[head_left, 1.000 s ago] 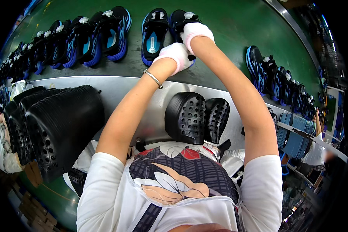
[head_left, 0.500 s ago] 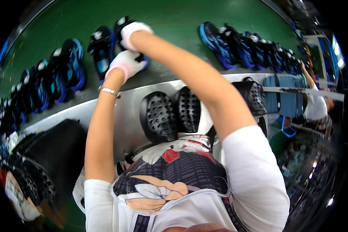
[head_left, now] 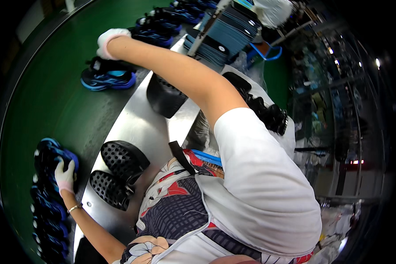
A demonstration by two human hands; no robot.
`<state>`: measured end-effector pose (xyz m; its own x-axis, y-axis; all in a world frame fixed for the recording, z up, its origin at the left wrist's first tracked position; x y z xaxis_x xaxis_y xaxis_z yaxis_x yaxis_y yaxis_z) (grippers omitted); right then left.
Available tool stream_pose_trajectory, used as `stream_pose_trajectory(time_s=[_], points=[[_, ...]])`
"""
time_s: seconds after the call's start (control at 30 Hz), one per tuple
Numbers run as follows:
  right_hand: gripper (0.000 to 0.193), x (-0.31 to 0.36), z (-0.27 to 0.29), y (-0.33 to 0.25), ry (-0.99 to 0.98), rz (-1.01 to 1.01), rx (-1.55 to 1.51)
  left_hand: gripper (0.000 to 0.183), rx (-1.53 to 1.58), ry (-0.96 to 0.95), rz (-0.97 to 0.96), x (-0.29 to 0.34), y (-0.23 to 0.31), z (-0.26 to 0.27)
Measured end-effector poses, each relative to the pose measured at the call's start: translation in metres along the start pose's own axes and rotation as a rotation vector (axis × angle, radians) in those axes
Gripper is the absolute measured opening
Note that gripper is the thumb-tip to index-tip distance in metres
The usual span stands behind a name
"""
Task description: The person inserts black plastic shoe lasts into blue and black athletic shoes on a factory assembly line. They handle the shoes and lasts one by one, placing the lasts inside the shoes to maintain shape. The person briefly retrieves a new stack of lasts from a white sack before continuing the insertion process.
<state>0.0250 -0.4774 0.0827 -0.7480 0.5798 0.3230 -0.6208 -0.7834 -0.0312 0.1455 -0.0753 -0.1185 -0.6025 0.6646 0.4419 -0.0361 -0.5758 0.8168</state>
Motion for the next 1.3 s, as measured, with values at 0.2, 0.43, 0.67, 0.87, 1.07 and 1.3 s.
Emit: stream_pose_trajectory(time_s=[0.2, 0.43, 0.67, 0.87, 1.07, 1.3], points=[[0.03, -0.047, -0.048, 0.095, -0.167, -0.143, 0.1, 0.024, -0.009, 0.015, 0.052, 0.0, -0.003, 0.009], [0.04, -0.068, -0.082, 0.042, -0.196, 0.131, 0.1, 0.033, -0.113, 0.05, 0.047, 0.021, -0.007, 0.012], [0.06, -0.058, -0.105, 0.008, -0.416, 0.138, -0.116, 0.041, -0.281, 0.041, -0.025, 0.02, 0.0, 0.016], [0.043, -0.036, -0.105, -0.092, -0.229, 0.129, 0.01, 0.047, -0.341, 0.105, -0.022, 0.03, -0.008, 0.025], [0.041, -0.014, -0.13, -0.182, -0.214, 0.276, -0.03, 0.052, -0.499, 0.073, 0.034, 0.03, 0.002, 0.024], [0.042, 0.062, -0.101, -0.212, -0.124, 0.583, 0.033, 0.051, -0.455, -0.024, 0.177, 0.041, 0.005, 0.026]])
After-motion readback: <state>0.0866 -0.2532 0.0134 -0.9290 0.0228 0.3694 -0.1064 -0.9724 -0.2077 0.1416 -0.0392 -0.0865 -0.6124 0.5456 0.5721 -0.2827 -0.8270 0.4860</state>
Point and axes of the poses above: each hand's wrist, its own x-axis away from the middle knuckle, its own z-axis out of the back of the hand, y = z × x, the point moved 8 cm from there along -x, towards the middle knuckle, and after that the axes turned 13 degrees about -y, right-handed, at the moved point
